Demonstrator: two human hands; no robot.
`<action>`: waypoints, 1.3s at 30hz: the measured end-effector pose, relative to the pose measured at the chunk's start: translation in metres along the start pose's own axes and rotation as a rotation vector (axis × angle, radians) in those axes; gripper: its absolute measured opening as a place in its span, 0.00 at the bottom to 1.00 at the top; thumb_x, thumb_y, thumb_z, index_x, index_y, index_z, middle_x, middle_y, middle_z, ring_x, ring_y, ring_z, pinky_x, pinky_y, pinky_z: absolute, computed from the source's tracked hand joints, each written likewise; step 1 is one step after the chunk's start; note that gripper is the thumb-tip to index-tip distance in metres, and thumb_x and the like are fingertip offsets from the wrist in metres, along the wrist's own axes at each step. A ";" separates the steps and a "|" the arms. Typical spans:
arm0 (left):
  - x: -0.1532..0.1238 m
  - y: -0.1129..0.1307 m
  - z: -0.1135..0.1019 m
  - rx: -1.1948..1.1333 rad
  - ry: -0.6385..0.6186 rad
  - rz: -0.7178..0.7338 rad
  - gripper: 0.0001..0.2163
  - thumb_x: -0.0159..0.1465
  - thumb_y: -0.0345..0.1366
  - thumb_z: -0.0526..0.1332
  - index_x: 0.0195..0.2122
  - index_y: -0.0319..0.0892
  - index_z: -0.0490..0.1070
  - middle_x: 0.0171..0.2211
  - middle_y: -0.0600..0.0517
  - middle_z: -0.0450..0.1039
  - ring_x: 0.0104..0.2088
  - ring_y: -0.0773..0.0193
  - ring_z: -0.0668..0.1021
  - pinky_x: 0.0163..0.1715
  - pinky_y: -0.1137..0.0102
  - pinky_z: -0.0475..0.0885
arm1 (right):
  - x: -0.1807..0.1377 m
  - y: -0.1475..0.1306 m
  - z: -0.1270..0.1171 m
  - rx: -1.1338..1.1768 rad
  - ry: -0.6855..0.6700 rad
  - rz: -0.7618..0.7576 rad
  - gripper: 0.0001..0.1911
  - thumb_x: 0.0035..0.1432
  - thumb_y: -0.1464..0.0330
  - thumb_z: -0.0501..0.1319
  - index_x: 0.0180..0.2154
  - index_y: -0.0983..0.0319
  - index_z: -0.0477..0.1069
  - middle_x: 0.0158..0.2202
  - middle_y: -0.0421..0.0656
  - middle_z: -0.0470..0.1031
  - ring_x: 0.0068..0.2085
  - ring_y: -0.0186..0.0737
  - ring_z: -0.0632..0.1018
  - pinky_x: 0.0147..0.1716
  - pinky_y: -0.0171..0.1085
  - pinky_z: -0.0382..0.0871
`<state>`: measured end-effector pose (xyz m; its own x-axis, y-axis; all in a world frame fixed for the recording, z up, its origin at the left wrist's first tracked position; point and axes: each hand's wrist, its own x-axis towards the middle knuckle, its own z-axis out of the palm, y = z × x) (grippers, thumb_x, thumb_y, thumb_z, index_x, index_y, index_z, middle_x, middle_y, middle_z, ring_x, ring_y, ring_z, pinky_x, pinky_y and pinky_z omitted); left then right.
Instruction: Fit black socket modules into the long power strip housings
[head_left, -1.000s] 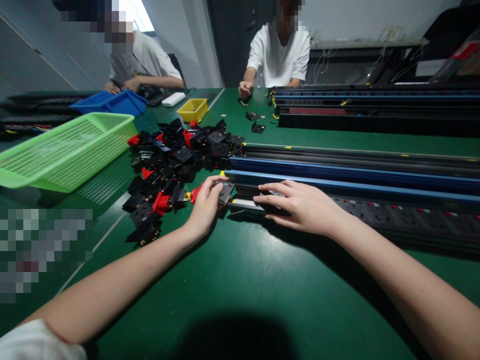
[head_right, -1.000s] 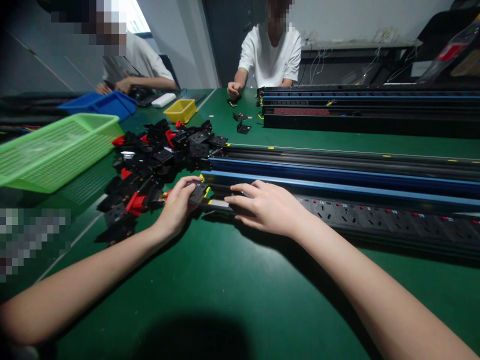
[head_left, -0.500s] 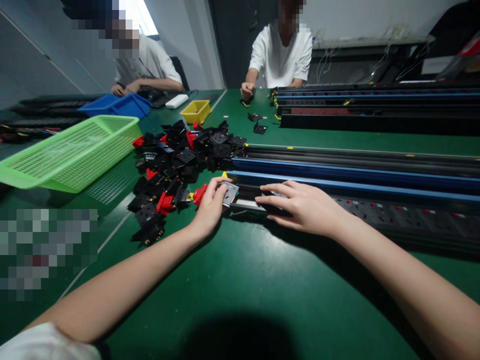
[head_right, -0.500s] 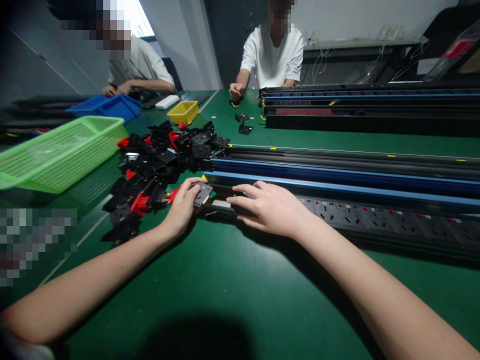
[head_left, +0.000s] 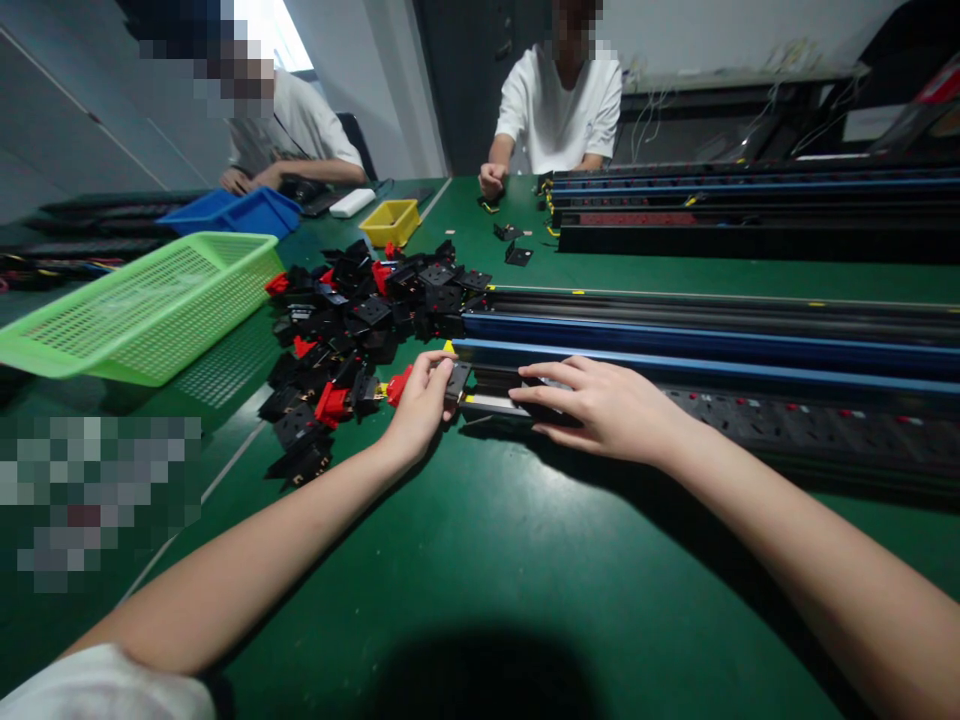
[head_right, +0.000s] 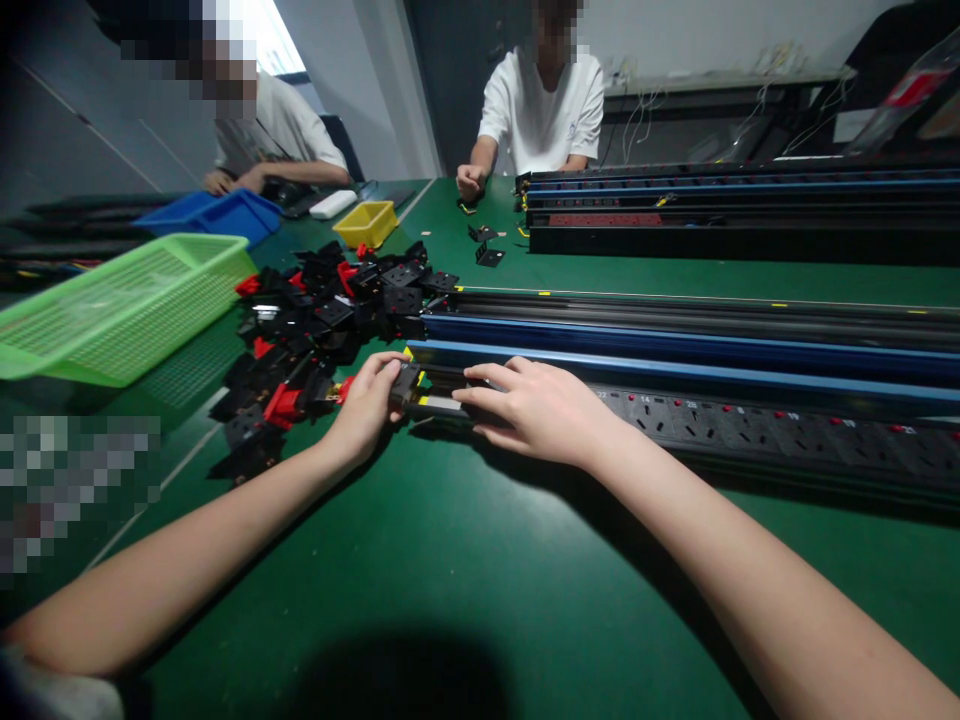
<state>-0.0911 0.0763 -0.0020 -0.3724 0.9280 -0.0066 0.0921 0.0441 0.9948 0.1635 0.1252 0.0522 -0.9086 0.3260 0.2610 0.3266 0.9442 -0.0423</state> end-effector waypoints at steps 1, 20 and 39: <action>-0.001 0.000 0.000 0.002 -0.006 0.007 0.13 0.65 0.47 0.57 0.44 0.45 0.67 0.27 0.57 0.63 0.18 0.72 0.65 0.13 0.77 0.59 | 0.000 0.000 0.000 0.004 0.006 -0.001 0.23 0.67 0.59 0.57 0.61 0.54 0.67 0.62 0.48 0.69 0.50 0.49 0.75 0.46 0.46 0.73; -0.010 -0.005 0.000 0.186 -0.055 0.130 0.18 0.68 0.54 0.52 0.48 0.46 0.65 0.33 0.53 0.68 0.27 0.67 0.72 0.25 0.72 0.70 | 0.000 0.001 0.000 0.021 0.011 0.000 0.23 0.66 0.59 0.57 0.61 0.53 0.68 0.63 0.47 0.68 0.52 0.49 0.75 0.47 0.46 0.73; -0.009 -0.010 -0.005 0.463 -0.170 0.351 0.31 0.67 0.53 0.56 0.67 0.42 0.58 0.63 0.41 0.59 0.66 0.53 0.62 0.68 0.54 0.54 | 0.001 0.001 0.001 0.053 0.008 0.049 0.31 0.64 0.59 0.59 0.65 0.60 0.58 0.61 0.48 0.70 0.54 0.49 0.75 0.49 0.47 0.74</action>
<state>-0.0935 0.0653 -0.0110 -0.0972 0.9607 0.2600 0.5896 -0.1549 0.7927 0.1624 0.1266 0.0510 -0.8897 0.3717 0.2651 0.3561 0.9283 -0.1066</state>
